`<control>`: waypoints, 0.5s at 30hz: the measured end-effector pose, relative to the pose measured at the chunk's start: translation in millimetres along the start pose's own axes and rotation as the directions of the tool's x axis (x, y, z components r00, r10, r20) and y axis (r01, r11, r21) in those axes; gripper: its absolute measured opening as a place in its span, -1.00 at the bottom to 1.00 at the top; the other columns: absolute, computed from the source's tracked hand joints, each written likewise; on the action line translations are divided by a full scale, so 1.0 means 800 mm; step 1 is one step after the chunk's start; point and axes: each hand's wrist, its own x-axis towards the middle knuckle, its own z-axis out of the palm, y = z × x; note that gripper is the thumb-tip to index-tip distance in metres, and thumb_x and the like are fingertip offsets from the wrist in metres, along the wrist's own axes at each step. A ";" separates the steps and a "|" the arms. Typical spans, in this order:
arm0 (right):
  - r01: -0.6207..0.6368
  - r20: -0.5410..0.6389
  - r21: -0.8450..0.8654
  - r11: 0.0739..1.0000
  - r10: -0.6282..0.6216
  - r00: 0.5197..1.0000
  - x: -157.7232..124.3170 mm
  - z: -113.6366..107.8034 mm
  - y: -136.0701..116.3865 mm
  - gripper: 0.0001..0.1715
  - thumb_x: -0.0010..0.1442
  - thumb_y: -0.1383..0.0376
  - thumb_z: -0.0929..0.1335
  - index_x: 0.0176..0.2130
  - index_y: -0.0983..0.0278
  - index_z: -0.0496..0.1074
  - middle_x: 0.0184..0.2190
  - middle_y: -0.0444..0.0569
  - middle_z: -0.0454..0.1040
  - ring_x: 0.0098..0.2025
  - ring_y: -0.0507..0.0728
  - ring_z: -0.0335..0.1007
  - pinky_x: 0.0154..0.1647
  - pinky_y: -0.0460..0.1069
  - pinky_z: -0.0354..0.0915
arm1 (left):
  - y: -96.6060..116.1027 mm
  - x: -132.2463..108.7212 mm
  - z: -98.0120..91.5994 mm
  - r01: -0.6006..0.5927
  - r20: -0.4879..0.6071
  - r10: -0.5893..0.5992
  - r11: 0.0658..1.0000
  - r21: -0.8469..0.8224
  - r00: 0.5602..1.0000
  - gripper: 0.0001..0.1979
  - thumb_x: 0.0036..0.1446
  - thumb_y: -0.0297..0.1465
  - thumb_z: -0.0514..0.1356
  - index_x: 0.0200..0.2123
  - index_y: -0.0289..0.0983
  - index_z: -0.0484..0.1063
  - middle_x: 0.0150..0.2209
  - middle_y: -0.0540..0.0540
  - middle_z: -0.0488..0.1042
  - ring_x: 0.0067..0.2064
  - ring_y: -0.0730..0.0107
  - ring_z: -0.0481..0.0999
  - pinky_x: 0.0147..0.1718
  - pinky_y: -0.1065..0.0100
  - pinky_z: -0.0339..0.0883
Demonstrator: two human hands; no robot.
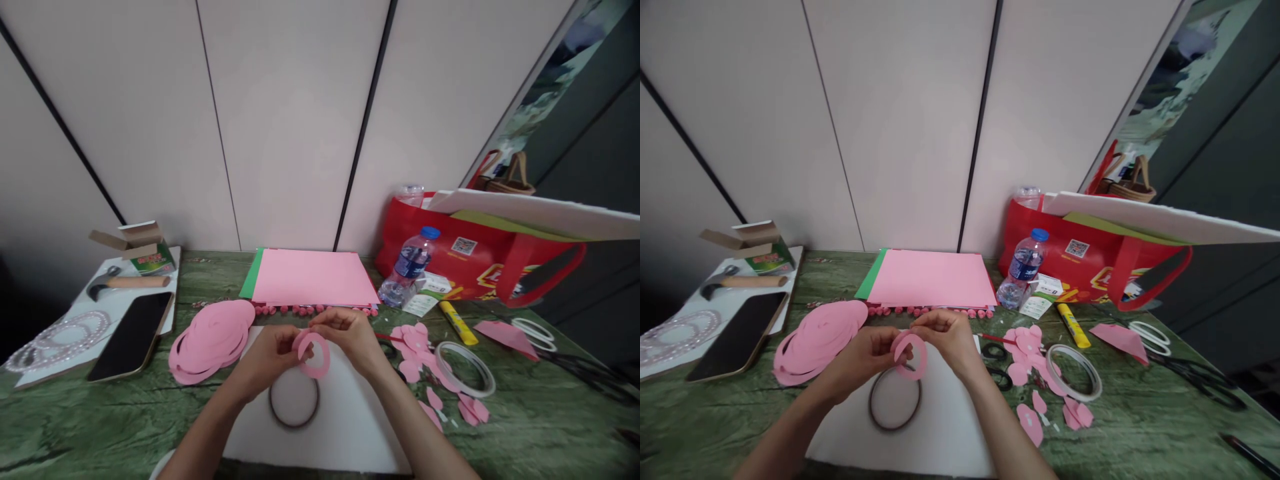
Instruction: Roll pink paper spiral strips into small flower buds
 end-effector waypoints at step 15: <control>0.002 0.026 0.015 1.000 -0.002 1.000 -0.002 0.003 -0.005 -0.78 -0.22 0.26 0.48 -0.52 0.29 0.40 -0.60 -0.16 0.44 -0.56 -0.02 0.34 -0.51 -0.11 0.27 | 0.003 -0.002 -0.001 -0.032 0.012 0.031 0.995 0.090 0.999 -0.71 0.03 -0.28 0.11 -0.59 -0.36 0.44 -0.56 -0.07 0.47 -0.46 0.41 0.39 -0.42 0.41 0.21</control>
